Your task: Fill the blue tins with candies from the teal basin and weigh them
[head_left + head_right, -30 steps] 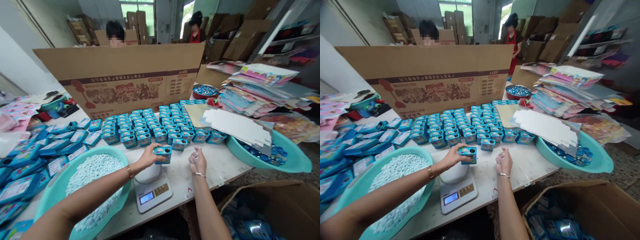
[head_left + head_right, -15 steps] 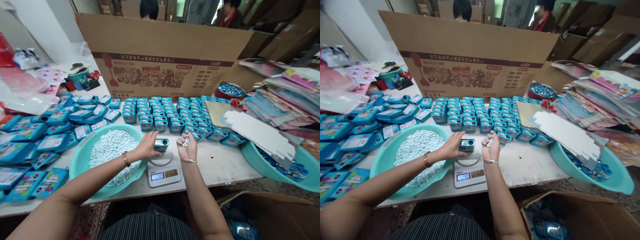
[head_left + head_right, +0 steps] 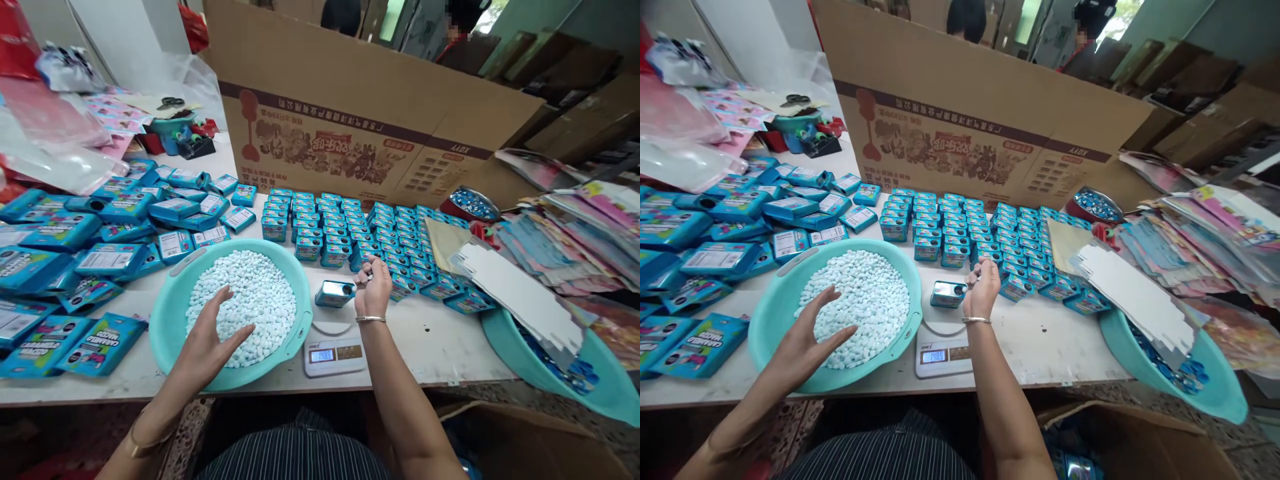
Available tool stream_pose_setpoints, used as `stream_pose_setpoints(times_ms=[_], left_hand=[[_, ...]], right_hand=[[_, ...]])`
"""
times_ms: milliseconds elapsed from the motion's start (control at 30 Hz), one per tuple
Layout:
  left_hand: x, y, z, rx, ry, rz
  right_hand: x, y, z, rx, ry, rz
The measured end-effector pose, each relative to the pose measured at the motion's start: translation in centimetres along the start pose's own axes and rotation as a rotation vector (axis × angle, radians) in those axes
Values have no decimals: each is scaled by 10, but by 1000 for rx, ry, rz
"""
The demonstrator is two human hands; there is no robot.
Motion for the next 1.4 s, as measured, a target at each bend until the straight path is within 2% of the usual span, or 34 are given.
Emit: stream_pose_setpoints(times_ms=[133, 267, 467, 600, 700, 800, 900, 1000, 1200, 1300, 1400], left_hand=[[-14, 0, -13, -60, 136, 56], [-13, 1, -12, -185, 177, 98], [-14, 2, -11, -226, 198, 89], [-1, 5, 3, -162, 84, 58], [20, 5, 25, -101, -53, -3], [46, -3, 53, -54, -210, -89], [68, -23, 76, -28, -365, -199], [84, -50, 90, -23, -474, -310], [99, -95, 100, 52, -539, -457], [103, -106, 101, 96, -550, -489], [105, -112, 98, 133, -554, -503]], right_hand=[[7, 5, -6, 68, -141, -21], [12, 16, -20, 245, -299, -39], [3, 54, -43, 380, -289, -75], [-5, 82, -49, 386, -248, -60], [-10, 98, -49, 391, -229, -40], [-13, 104, -48, 405, -227, -17], [-15, 96, -41, 415, -249, 12], [-16, 72, -33, 373, -286, -18], [-12, 23, -21, 234, -233, -64], [-10, 13, -19, -16, -162, -152], [-11, 11, -22, -464, -43, -291]])
Point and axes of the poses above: each hand's wrist, its own x-axis towards the middle knuckle, its own y-axis out of the back of the hand, z = x × y, the point moved 4 cm from there along x, towards the middle knuckle, and after that the axes turned 12 degrees about -y, right-handed, at the moved point
